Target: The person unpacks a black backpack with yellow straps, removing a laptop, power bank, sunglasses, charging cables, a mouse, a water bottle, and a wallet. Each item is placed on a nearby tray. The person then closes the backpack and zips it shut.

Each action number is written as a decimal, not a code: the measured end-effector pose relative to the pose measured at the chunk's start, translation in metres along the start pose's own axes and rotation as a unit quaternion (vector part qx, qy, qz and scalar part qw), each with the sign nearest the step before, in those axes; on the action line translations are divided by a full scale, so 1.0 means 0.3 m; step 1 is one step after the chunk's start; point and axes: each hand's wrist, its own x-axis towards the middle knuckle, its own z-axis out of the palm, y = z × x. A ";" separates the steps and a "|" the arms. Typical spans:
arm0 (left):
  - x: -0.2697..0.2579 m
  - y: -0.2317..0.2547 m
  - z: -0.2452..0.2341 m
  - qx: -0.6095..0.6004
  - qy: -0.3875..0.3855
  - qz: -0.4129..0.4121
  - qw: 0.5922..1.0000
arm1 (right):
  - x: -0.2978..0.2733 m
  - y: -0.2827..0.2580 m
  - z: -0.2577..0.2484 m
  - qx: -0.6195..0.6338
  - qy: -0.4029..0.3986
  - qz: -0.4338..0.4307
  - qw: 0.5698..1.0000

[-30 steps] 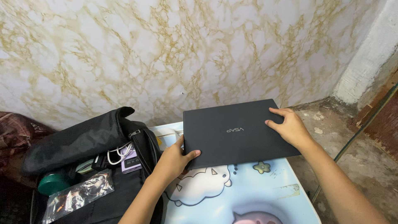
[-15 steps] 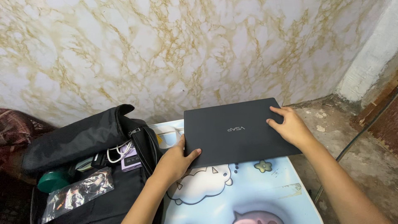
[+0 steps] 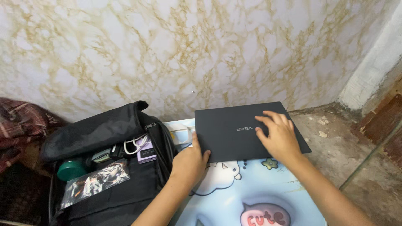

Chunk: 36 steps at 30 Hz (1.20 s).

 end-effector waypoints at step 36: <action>-0.561 -0.769 -0.211 -0.188 0.325 -0.063 0.925 | -0.166 -1.152 0.202 0.274 -0.088 -0.209 0.935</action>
